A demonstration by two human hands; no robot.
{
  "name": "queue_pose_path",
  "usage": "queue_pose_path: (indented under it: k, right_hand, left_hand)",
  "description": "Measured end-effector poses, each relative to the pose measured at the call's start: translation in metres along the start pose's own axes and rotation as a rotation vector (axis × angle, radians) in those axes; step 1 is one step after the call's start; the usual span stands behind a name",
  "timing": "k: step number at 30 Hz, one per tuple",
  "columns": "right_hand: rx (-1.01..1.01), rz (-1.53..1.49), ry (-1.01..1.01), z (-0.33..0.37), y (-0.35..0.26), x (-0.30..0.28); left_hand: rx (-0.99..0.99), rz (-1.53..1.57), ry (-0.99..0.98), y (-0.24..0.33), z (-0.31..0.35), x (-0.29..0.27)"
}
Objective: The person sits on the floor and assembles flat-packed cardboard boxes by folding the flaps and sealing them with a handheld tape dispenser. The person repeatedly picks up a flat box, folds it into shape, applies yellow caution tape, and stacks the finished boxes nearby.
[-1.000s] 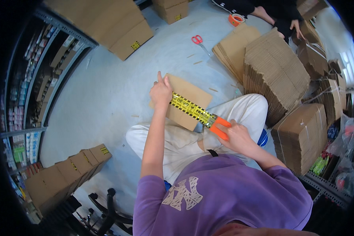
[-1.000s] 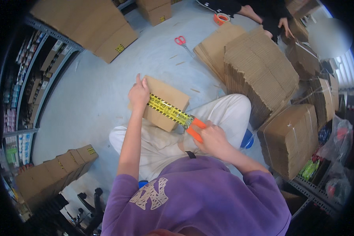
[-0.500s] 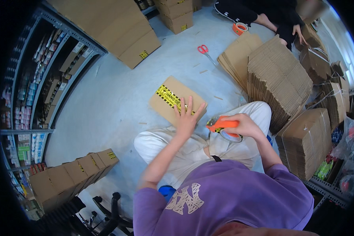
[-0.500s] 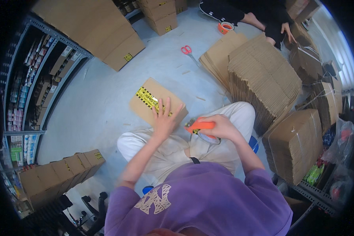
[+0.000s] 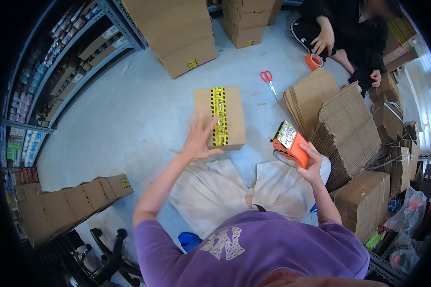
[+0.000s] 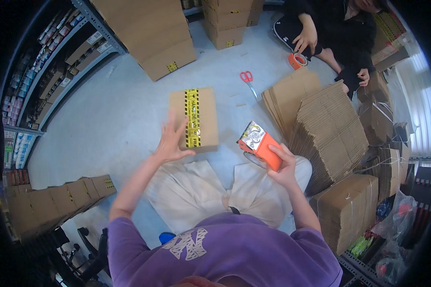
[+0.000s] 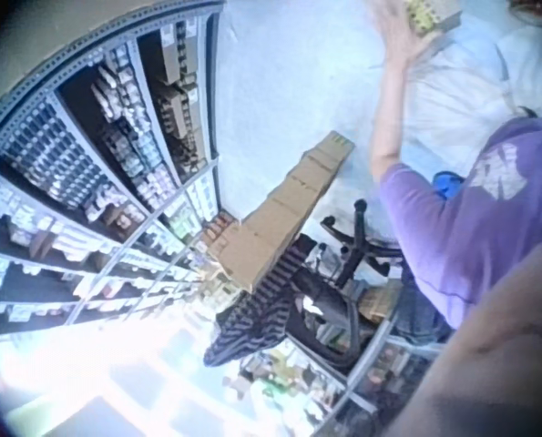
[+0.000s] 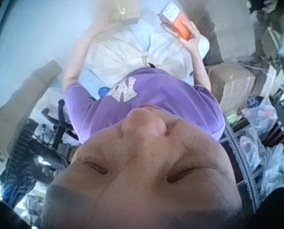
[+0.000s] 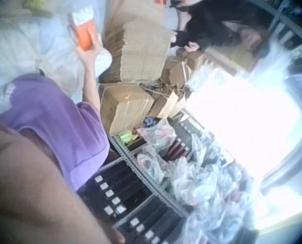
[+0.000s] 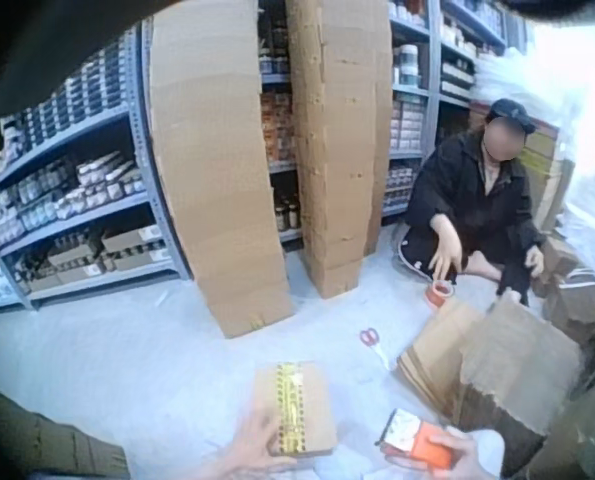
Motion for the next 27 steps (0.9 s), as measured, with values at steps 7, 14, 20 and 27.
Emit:
queue_pose_path:
  k: [7,14,20,27]
  right_hand:
    - [-0.177,0.034,0.029,0.001,-0.003,0.009]
    - [-0.445,0.07,-0.043,0.005,-0.038,0.021]
    - [-0.445,0.088,-0.027,0.021,-0.037,0.034]
    - [-0.434,0.166,-0.099,0.028,-0.029,0.033]
  left_hand:
    - [-0.761,-0.121,-0.004,0.018,-0.071,0.026]
    - [-0.084,-0.074,-0.062,0.057,-0.063,0.021]
    - [-0.218,0.723,0.144,0.09,-0.046,-0.029]
    - [-0.291,1.62,-0.26,0.122,-0.011,-0.047]
Point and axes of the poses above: each hand's wrist, its own z-axis away from the middle knuckle, its own x-axis out of the palm, y = z × x, the point moved 5 cm from there along -z, towards the middle knuckle, and after that the axes turned 15 degrees about -z, right-handed, at the moved point
